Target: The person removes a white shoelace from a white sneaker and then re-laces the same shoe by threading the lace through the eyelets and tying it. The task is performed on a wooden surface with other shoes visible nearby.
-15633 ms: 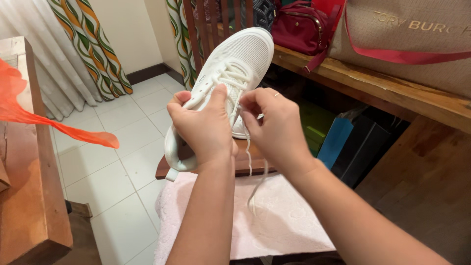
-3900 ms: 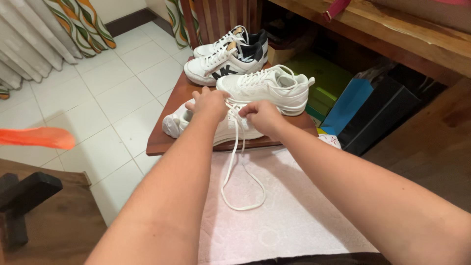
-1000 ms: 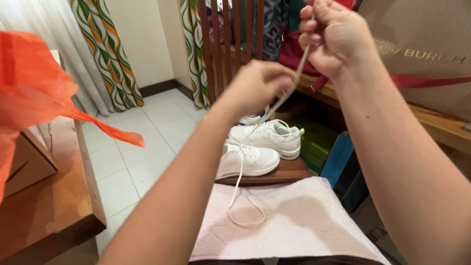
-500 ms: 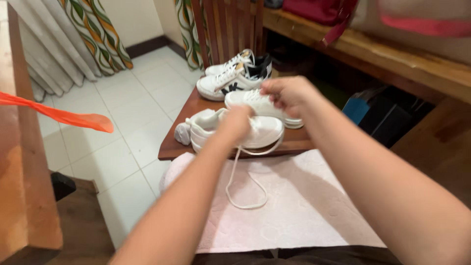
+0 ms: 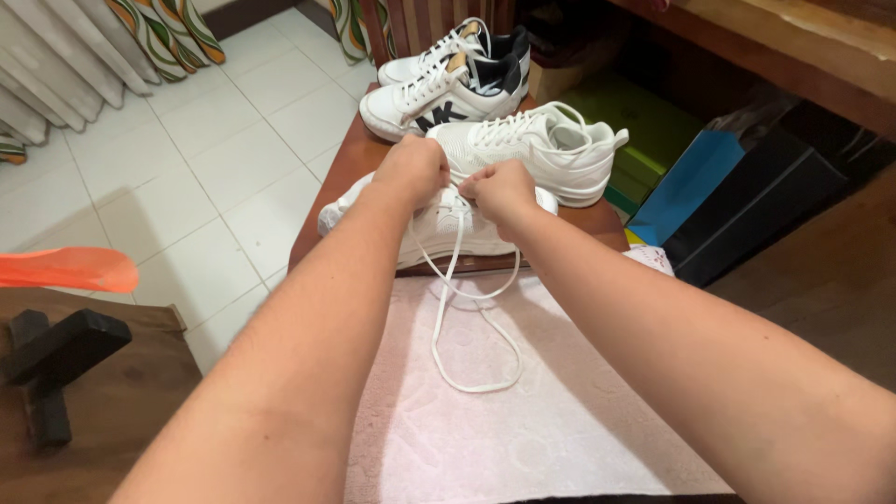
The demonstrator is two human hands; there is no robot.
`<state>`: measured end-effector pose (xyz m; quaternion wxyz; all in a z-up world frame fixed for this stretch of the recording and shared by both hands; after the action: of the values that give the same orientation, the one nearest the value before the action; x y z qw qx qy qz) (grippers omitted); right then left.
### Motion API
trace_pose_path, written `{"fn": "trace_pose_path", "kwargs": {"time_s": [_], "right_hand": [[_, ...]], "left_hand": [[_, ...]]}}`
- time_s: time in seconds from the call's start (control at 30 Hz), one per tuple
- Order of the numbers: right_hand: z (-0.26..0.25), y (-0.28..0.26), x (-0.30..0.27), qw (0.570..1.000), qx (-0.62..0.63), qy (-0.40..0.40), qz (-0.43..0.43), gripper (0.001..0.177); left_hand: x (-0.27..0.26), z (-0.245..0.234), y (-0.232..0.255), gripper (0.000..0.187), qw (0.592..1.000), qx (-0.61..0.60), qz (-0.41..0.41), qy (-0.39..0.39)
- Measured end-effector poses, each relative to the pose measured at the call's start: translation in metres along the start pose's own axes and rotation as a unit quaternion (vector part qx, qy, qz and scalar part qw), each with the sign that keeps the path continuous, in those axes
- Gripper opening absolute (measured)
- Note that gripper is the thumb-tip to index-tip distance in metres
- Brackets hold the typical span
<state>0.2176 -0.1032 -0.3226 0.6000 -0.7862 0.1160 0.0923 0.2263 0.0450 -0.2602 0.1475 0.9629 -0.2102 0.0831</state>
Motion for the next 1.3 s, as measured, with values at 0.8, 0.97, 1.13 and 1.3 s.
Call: {"fn": "trace_pose_path", "kwargs": {"time_s": [0.8,0.97,1.13,1.3], "right_hand": [[0.003,-0.032,-0.021,0.981,-0.125,0.106,0.102,0.025],[0.008,-0.032,-0.024,0.979,-0.136,0.135,0.071,0.023],[0.011,-0.023,-0.030,0.982,-0.103,0.148,0.059,0.020],[0.009,-0.025,-0.034,0.977,-0.121,0.171,0.045,0.020]], "left_hand": [[0.006,0.051,-0.052,0.024,0.965,-0.232,-0.114,-0.041],[0.010,0.050,-0.053,0.027,0.977,-0.192,-0.086,-0.017],[0.014,0.057,-0.059,0.032,0.974,-0.196,-0.111,-0.040],[0.011,0.053,-0.058,0.032,0.974,-0.199,-0.105,-0.024]]}}
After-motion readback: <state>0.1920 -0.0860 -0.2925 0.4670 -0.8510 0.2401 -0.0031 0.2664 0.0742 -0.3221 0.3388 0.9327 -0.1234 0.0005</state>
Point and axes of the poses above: each hand's wrist, its own x-axis towards the middle knuckle, its own z-axis out of the palm, y = z × x, the point moved 8 cm from there along x, towards the middle knuckle, and after that the axes turned 10 degrees about z, right-handed, at the moved point
